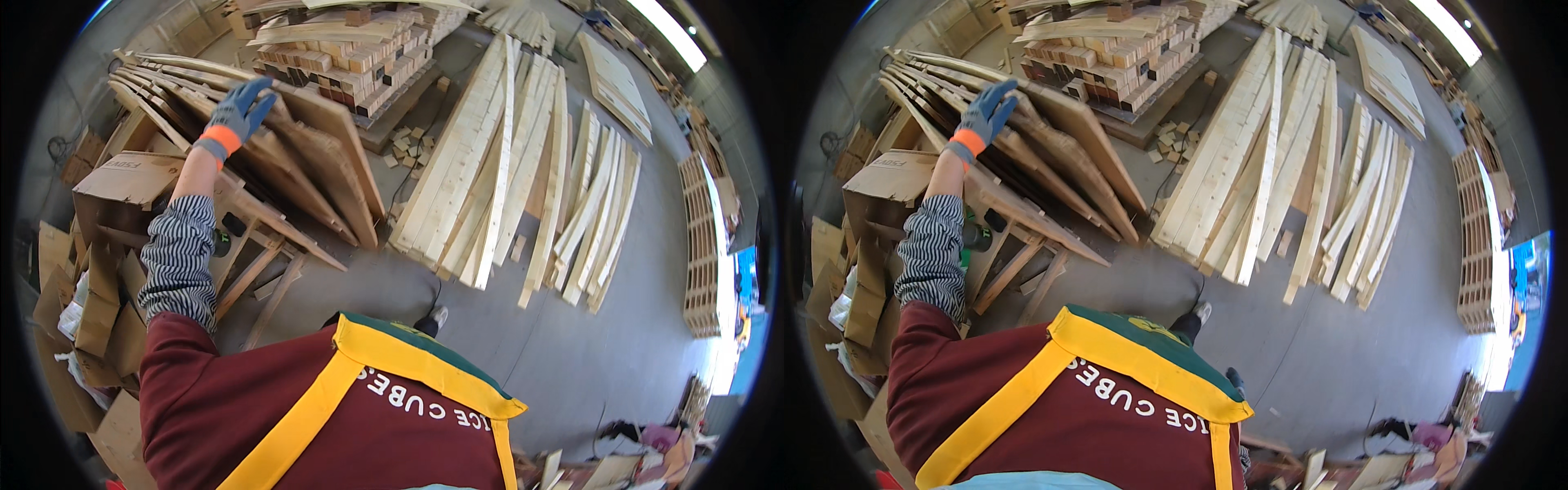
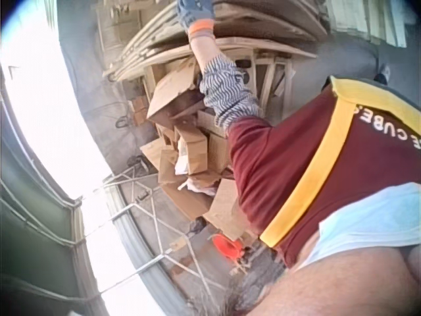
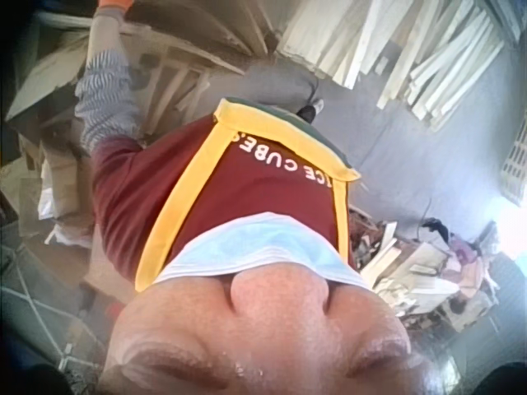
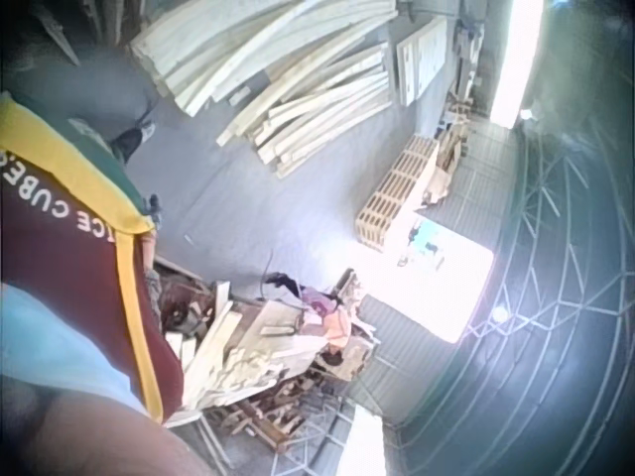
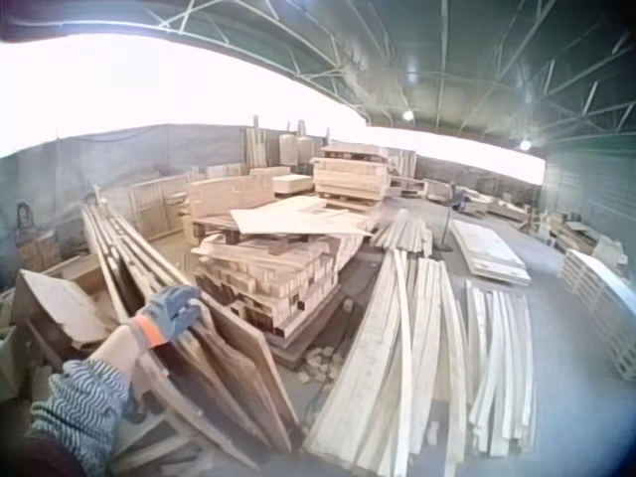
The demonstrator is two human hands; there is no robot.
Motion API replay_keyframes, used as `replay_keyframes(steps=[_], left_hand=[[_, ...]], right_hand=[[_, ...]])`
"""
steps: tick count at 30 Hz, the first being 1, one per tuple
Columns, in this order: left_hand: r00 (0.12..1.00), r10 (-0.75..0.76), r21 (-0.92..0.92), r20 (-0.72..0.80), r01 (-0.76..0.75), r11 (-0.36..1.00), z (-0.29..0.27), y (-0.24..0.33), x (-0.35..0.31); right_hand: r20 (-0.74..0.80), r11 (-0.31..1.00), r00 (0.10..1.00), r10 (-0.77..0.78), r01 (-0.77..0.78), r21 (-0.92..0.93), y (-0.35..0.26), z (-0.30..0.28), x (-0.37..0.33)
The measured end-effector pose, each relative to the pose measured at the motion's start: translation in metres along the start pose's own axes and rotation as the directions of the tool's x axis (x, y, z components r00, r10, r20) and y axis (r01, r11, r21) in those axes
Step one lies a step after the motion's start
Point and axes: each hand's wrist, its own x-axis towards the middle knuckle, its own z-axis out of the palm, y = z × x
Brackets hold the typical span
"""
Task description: The person aligns small wooden planks on a workbench and uses a red pneumatic nail gun to fasten them together. They repeatedly pick up planks, position them, and drive nails along the seams. The person also uses a square to check alignment and moves finished sections aside.
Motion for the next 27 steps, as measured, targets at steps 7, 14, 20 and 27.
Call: replay_keyframes(steps=[7, 14, 20, 27], left_hand=[[0.98, -0.114, 0.012, 0.162, 0.114, 0.993, -0.002, 0.011, -0.007], [0.989, -0.033, 0.104, 0.144, 0.018, 0.994, -0.017, 0.051, 0.007], [0.99, -0.074, 0.054, 0.117, 0.068, 0.996, -0.015, 0.059, 0.012], [0.988, -0.089, 0.059, 0.123, 0.082, 0.995, -0.024, 0.05, 0.008]], right_hand=[[0.122, 0.959, 0.952, -0.281, 0.276, 0.059, -0.075, -0.103, 0.196], [0.278, 0.836, 0.789, -0.548, 0.522, 0.168, -0.23, -0.167, 0.318], [0.401, 0.787, 0.681, -0.613, 0.568, 0.239, -0.281, -0.196, 0.345], [0.237, 0.628, 0.709, -0.664, 0.357, 0.692, -0.309, -0.242, 0.447]])
